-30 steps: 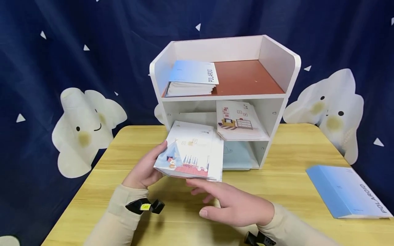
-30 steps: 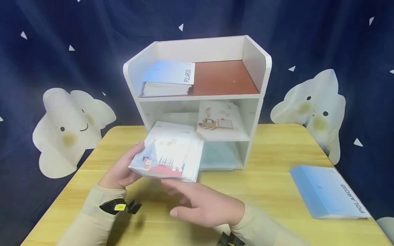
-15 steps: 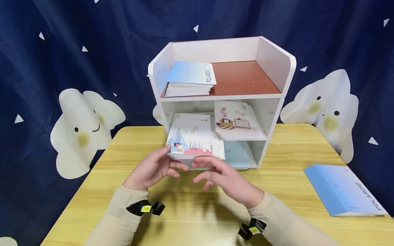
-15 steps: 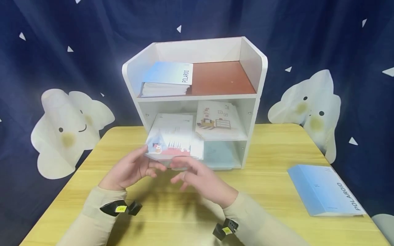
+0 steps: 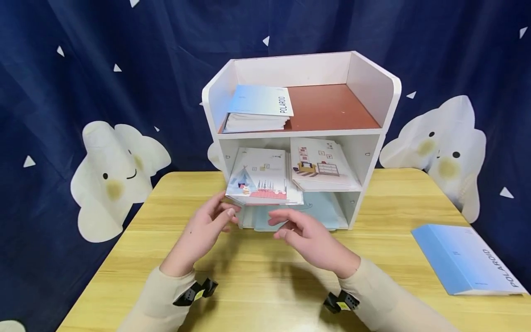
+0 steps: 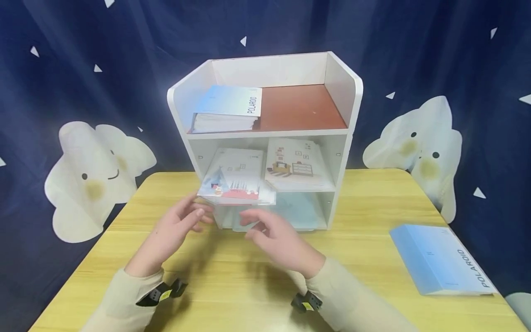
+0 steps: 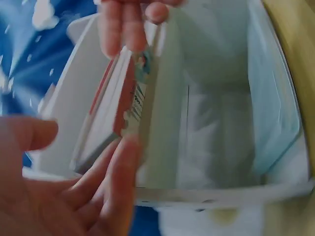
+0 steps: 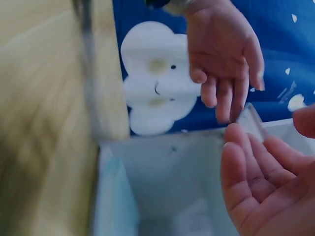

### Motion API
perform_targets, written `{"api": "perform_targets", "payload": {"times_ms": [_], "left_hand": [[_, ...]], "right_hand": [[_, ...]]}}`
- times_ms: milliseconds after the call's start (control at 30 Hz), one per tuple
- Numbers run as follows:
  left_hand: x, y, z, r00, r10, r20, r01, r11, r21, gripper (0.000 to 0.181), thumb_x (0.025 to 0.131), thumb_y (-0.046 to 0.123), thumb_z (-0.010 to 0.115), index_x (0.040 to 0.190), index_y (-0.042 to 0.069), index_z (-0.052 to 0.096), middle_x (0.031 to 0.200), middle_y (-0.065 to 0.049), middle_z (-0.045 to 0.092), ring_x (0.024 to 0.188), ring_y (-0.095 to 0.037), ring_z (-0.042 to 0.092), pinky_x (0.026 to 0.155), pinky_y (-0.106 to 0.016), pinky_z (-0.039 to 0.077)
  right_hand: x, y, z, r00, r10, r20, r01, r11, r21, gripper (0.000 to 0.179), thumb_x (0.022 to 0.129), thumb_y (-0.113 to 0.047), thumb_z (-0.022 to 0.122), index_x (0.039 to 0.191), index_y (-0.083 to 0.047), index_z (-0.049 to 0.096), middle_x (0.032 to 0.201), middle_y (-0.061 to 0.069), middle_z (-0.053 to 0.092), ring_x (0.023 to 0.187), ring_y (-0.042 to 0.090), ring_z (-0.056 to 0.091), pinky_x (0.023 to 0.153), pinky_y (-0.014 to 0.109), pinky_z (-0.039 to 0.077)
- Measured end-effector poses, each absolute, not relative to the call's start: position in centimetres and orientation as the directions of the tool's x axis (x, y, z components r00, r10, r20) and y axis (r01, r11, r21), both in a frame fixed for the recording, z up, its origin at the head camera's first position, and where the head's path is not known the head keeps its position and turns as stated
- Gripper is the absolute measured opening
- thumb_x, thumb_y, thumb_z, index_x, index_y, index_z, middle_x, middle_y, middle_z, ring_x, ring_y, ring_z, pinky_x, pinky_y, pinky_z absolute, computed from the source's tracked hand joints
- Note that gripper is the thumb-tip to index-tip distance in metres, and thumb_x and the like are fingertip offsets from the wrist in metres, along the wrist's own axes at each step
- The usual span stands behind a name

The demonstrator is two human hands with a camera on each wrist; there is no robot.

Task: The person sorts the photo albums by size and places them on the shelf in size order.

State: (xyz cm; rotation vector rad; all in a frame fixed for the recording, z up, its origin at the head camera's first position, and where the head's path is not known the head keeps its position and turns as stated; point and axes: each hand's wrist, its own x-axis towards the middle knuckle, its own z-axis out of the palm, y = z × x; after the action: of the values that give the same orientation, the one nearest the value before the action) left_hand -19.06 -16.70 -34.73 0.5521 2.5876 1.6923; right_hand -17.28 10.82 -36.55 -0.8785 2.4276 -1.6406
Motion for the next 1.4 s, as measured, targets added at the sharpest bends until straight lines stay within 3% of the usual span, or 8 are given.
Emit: {"api": "perform_targets", "payload": {"times_ms": [100, 200, 300, 367, 600, 867, 1033, 1400], "left_hand": [[-17.7, -16.3, -33.8, -0.896, 0.179, 0.407, 0.436, 0.536, 0.723, 0.041, 0.1, 0.016, 0.063, 0.141, 0.013, 0.055, 0.108, 0.006, 0.07, 0.092, -0.01, 0.064, 0.075, -0.029, 0.055], [-17.0, -15.7, -33.3, -0.778, 0.256, 0.574, 0.587, 0.623, 0.518, 0.03, 0.096, 0.012, 0.068, 0.125, 0.014, 0.065, 0.104, 0.01, 0.069, 0.09, -0.006, 0.064, 0.074, -0.029, 0.055], [-17.2, -14.9, -33.5, -0.688, 0.407, 0.601, 0.677, 0.658, 0.33, 0.023, 0.094, 0.018, 0.071, 0.117, 0.014, 0.07, 0.109, 0.007, 0.069, 0.094, -0.009, 0.063, 0.076, -0.033, 0.055], [-17.5, -14.3, -33.9, -0.674, 0.474, 0.566, 0.694, 0.668, 0.268, 0.024, 0.095, 0.023, 0.07, 0.117, 0.015, 0.07, 0.114, 0.006, 0.068, 0.099, -0.01, 0.062, 0.08, -0.035, 0.054], [-19.2, -13.2, -34.4, -0.729, 0.466, 0.502, 0.651, 0.698, 0.297, 0.025, 0.097, 0.029, 0.067, 0.119, 0.017, 0.071, 0.121, 0.008, 0.066, 0.112, -0.013, 0.059, 0.089, -0.036, 0.052], [-21.0, -12.5, -34.4, -0.757, 0.427, 0.495, 0.625, 0.695, 0.355, 0.031, 0.098, 0.027, 0.068, 0.125, 0.013, 0.069, 0.121, 0.003, 0.065, 0.11, -0.017, 0.059, 0.09, -0.038, 0.05], [-21.6, -12.3, -34.7, -0.753, 0.421, 0.505, 0.628, 0.688, 0.364, 0.034, 0.097, 0.025, 0.068, 0.128, 0.012, 0.066, 0.125, 0.0, 0.064, 0.115, -0.018, 0.057, 0.094, -0.04, 0.049], [-22.2, -12.4, -35.5, -0.745, 0.432, 0.508, 0.642, 0.673, 0.368, 0.036, 0.096, 0.024, 0.068, 0.129, 0.011, 0.065, 0.128, -0.003, 0.062, 0.12, -0.02, 0.055, 0.099, -0.041, 0.047]], "right_hand": [[-16.4, 11.8, -35.9, -0.778, -0.493, 0.391, -0.599, 0.39, -0.699, 0.036, 0.099, -0.01, 0.058, 0.134, -0.018, 0.063, 0.126, -0.008, 0.064, 0.098, 0.008, 0.064, 0.079, 0.029, 0.055], [-16.1, 12.5, -35.3, -0.722, -0.483, 0.495, -0.691, 0.465, -0.554, 0.034, 0.098, -0.012, 0.061, 0.131, -0.017, 0.066, 0.125, -0.009, 0.064, 0.096, 0.006, 0.062, 0.077, 0.027, 0.054], [-16.4, 12.8, -34.9, -0.713, -0.476, 0.515, -0.701, 0.499, -0.51, 0.032, 0.099, -0.014, 0.061, 0.13, -0.017, 0.067, 0.129, -0.009, 0.064, 0.097, 0.006, 0.062, 0.078, 0.028, 0.055], [-16.7, 12.8, -35.0, -0.727, -0.472, 0.499, -0.686, 0.516, -0.513, 0.031, 0.099, -0.015, 0.061, 0.13, -0.018, 0.067, 0.13, -0.009, 0.064, 0.096, 0.005, 0.062, 0.078, 0.029, 0.055], [-18.4, 12.0, -35.5, -0.779, -0.45, 0.437, -0.626, 0.53, -0.572, 0.031, 0.1, -0.016, 0.06, 0.13, -0.019, 0.068, 0.13, -0.01, 0.063, 0.085, 0.004, 0.061, 0.065, 0.027, 0.053], [-20.3, 11.4, -36.0, -0.795, -0.427, 0.431, -0.603, 0.482, -0.635, 0.031, 0.1, -0.013, 0.058, 0.13, -0.016, 0.066, 0.123, -0.009, 0.063, 0.092, 0.005, 0.062, 0.076, 0.029, 0.055], [-21.0, 11.3, -36.2, -0.799, -0.429, 0.422, -0.597, 0.481, -0.642, 0.032, 0.1, -0.015, 0.058, 0.131, -0.017, 0.064, 0.125, -0.01, 0.059, 0.101, 0.005, 0.062, 0.076, 0.028, 0.055], [-21.2, 11.1, -36.6, -0.79, -0.46, 0.406, -0.605, 0.472, -0.641, 0.029, 0.1, -0.014, 0.062, 0.128, -0.016, 0.066, 0.131, -0.007, 0.055, 0.098, 0.005, 0.064, 0.074, 0.029, 0.056]]}}
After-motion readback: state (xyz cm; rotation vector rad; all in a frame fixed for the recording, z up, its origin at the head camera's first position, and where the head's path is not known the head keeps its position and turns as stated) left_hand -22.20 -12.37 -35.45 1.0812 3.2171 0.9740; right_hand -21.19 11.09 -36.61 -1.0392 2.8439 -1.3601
